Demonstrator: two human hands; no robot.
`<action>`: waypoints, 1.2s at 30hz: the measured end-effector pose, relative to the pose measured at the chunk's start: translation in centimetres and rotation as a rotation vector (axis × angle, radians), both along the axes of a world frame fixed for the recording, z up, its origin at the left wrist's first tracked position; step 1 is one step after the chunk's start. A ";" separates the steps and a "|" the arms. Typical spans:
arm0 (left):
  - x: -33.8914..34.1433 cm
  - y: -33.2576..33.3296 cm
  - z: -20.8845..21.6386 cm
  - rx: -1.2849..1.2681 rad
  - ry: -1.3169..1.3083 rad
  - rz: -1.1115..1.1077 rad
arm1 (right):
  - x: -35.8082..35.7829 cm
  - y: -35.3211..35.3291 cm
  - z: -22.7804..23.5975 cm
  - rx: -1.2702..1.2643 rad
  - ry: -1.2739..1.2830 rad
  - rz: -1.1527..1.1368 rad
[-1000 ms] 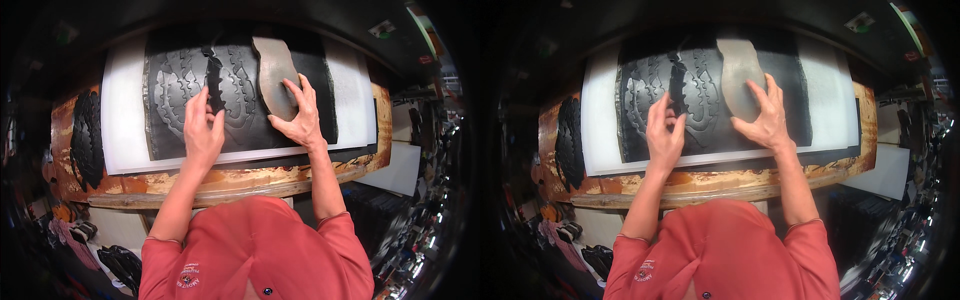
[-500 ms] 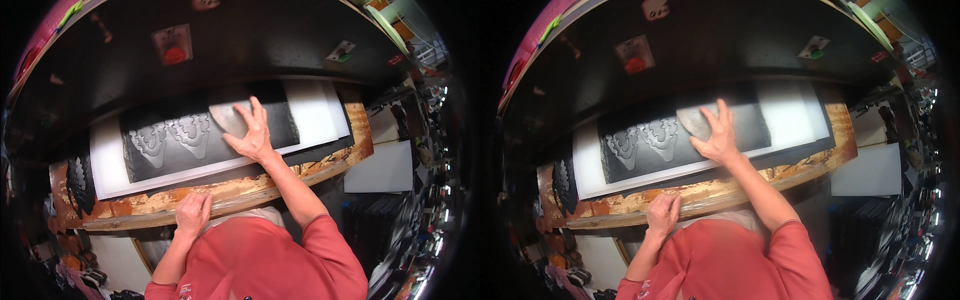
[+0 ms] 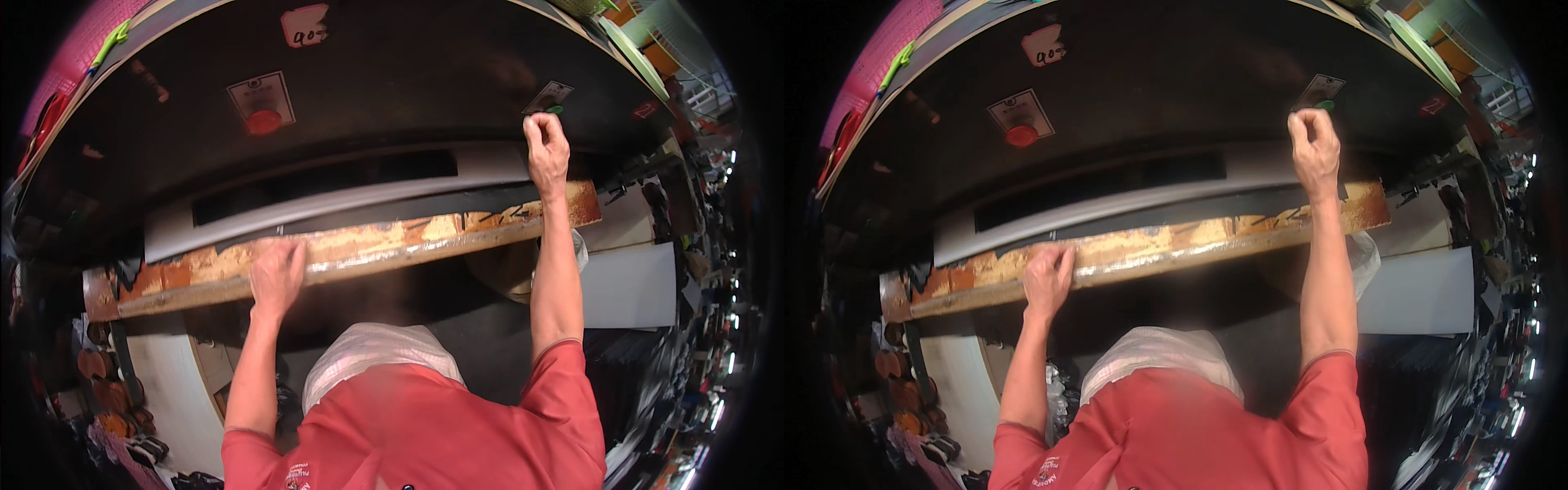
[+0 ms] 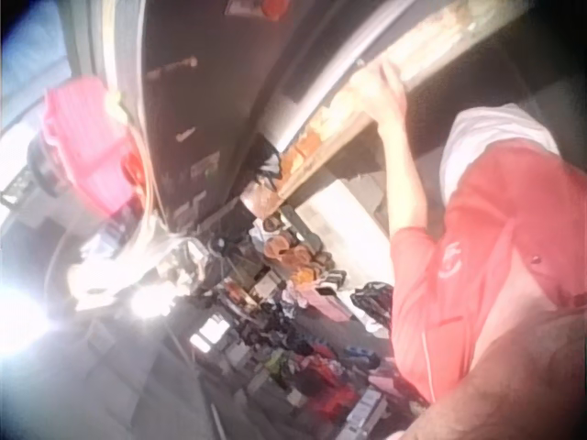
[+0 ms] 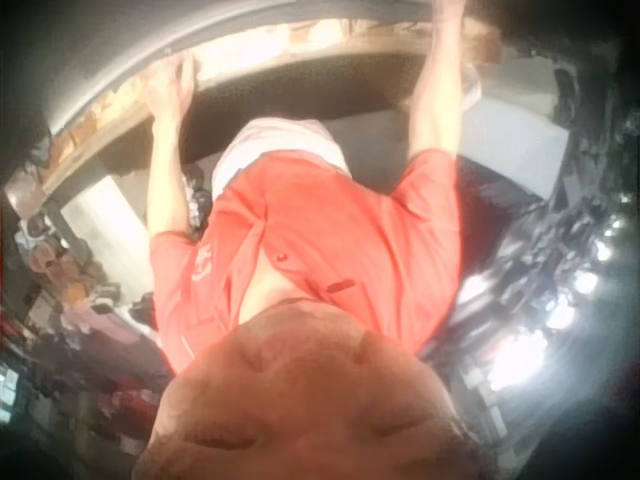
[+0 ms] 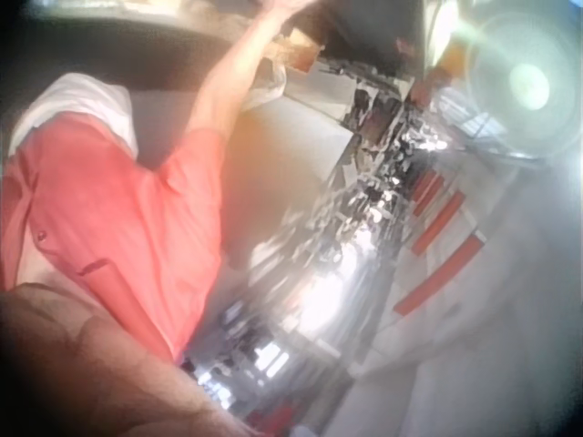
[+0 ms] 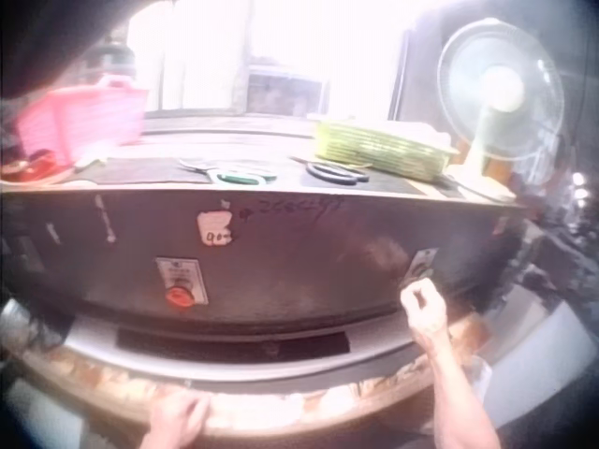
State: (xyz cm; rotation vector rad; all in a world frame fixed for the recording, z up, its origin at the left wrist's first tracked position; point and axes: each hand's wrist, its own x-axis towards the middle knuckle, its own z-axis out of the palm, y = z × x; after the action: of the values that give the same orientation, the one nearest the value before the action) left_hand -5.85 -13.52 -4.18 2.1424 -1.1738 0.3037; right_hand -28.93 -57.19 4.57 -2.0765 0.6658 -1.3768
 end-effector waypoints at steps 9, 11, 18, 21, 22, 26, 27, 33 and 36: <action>-0.1 -0.5 -0.1 -0.028 -0.065 0.044 | -2.7 12.0 -13.1 0.001 0.293 -0.077; -0.1 -0.4 -0.1 -0.012 -0.078 0.048 | -2.5 12.4 -13.4 0.101 0.276 -0.077; -1.2 -0.2 -0.3 0.000 -0.037 0.124 | -3.0 12.5 -13.1 0.093 0.279 -0.036; -1.9 -0.2 -0.5 -0.015 -0.038 0.141 | -2.9 12.5 -13.5 0.073 0.291 -0.066; -2.0 -0.2 -0.6 -0.019 -0.036 0.145 | -2.9 12.4 -13.5 0.092 0.287 -0.056; -2.3 -0.2 -0.3 -0.039 -0.011 0.142 | -3.3 12.4 -13.4 0.157 0.280 0.020; -2.3 -0.3 -0.3 -0.054 0.012 0.139 | -3.3 12.4 -13.3 0.137 0.270 0.015; -2.1 -0.5 -0.4 0.015 0.005 0.143 | -3.9 12.2 -13.9 0.205 0.311 -0.017; -2.3 -0.5 -0.5 0.005 -0.047 0.154 | -4.2 11.8 -13.8 0.433 0.274 0.126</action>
State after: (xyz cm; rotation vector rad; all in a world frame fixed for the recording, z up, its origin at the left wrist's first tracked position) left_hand -8.11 -14.00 -4.63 2.2457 -1.0383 0.4210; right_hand -33.14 -45.41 -9.18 -1.9249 0.8447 -0.7974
